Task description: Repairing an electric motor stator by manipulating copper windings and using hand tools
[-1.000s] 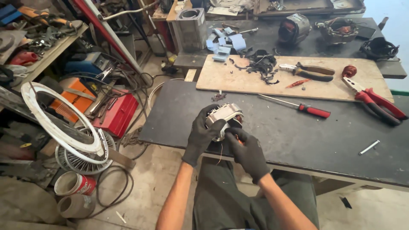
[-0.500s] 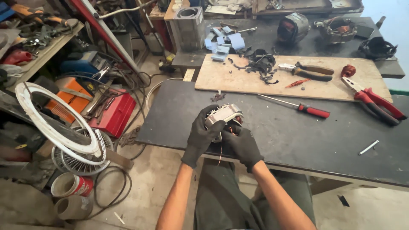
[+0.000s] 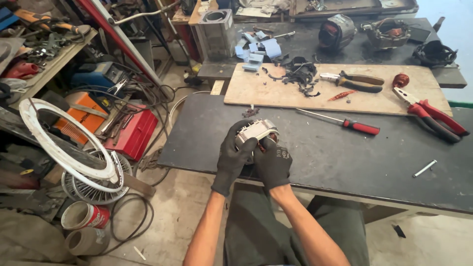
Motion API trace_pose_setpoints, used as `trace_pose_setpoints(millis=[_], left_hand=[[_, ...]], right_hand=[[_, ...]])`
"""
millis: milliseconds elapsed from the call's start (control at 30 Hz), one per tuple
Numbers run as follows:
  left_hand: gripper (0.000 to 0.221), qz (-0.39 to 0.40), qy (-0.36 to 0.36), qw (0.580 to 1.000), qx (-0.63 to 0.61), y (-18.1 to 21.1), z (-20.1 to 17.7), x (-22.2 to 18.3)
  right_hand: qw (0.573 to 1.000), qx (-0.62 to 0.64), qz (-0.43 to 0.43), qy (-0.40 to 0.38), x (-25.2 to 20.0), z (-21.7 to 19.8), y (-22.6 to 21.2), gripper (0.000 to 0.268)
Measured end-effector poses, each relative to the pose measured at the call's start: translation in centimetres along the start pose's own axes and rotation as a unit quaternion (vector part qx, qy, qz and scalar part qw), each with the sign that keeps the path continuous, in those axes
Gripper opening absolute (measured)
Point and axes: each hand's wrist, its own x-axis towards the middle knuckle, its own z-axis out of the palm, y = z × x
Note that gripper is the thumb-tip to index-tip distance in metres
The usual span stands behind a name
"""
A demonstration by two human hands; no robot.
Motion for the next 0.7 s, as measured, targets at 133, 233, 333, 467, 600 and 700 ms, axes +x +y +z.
trace_pose_setpoints(millis=[133, 233, 333, 467, 600, 700], left_hand=[[0.059, -0.012, 0.001, 0.999, 0.03, 0.6, -0.4, 0.0], [0.06, -0.028, -0.006, 0.998, 0.055, 0.8, -0.4, -0.2], [0.058, -0.048, -0.018, 0.996, 0.072, 1.5, -0.4, -0.1], [0.053, -0.086, -0.038, 0.994, 0.057, 2.4, -0.4, -0.2], [0.06, -0.087, -0.077, 0.991, 0.066, 1.7, -1.3, 1.0], [0.06, -0.091, -0.127, 0.984, 0.084, -0.1, -2.6, 4.3]], right_hand=[[0.998, 0.054, -0.003, 0.032, 0.7, 1.1, 0.1, 0.032], [0.993, 0.115, -0.002, 0.022, 1.6, 2.7, 1.8, 0.033], [0.976, 0.216, 0.016, 0.019, 1.6, 3.5, 2.8, 0.032], [0.933, 0.35, 0.08, 0.019, 0.9, 3.0, 0.4, 0.034], [0.932, 0.354, 0.073, 0.034, 2.3, 4.9, 2.0, 0.031], [0.938, 0.338, 0.051, 0.05, 2.3, 5.2, 2.4, 0.027]])
